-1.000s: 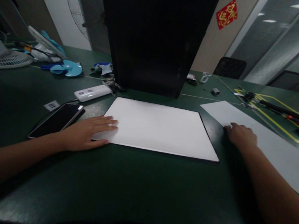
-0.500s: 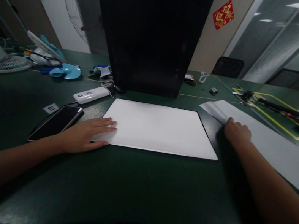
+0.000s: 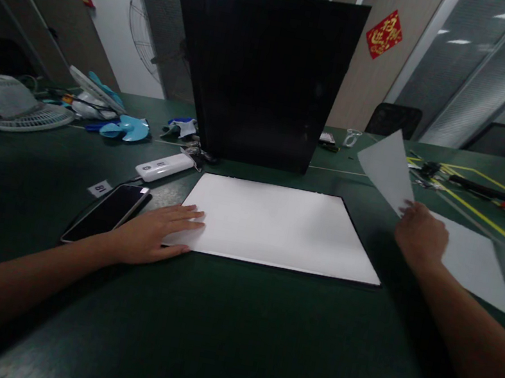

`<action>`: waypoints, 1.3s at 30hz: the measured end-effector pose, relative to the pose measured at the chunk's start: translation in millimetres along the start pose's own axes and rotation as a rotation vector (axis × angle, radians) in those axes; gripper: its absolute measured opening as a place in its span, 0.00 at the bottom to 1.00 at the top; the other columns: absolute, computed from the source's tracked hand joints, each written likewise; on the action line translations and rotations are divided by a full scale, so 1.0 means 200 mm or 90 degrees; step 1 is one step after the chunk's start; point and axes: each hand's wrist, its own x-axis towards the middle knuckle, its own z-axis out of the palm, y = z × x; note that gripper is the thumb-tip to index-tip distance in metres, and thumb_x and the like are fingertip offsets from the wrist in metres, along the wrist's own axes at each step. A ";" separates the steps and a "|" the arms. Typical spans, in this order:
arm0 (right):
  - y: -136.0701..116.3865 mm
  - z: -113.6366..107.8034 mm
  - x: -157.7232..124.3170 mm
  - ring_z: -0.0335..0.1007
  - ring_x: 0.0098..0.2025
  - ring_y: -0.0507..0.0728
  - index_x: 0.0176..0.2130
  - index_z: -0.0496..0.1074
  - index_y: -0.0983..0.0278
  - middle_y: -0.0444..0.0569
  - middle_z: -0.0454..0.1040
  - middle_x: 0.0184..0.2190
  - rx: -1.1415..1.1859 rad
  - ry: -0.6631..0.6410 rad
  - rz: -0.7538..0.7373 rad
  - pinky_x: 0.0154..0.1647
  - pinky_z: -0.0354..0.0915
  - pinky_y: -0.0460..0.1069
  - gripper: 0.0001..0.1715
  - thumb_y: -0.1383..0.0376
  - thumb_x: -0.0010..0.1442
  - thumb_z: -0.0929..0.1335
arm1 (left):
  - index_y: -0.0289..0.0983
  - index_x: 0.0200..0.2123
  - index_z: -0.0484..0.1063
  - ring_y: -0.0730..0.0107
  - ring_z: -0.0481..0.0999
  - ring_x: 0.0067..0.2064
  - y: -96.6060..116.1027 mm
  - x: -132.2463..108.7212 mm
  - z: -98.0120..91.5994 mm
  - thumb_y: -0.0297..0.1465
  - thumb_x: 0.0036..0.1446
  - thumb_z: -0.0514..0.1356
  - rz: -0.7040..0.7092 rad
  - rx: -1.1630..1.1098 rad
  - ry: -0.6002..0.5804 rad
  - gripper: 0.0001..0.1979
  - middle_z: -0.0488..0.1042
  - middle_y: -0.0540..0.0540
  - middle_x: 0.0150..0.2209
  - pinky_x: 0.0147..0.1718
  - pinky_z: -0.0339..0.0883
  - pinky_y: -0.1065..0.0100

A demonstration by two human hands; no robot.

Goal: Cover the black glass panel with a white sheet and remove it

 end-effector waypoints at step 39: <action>-0.54 -0.23 -0.61 0.81 0.41 0.56 0.52 0.81 0.64 0.50 0.83 0.45 0.219 0.127 -0.945 0.42 0.78 0.53 0.17 0.67 0.70 0.66 | 0.39 0.38 0.78 0.57 0.82 0.43 0.07 -0.02 -0.03 0.26 0.57 0.60 0.071 0.061 0.342 0.07 0.82 0.44 0.37 0.56 0.75 0.46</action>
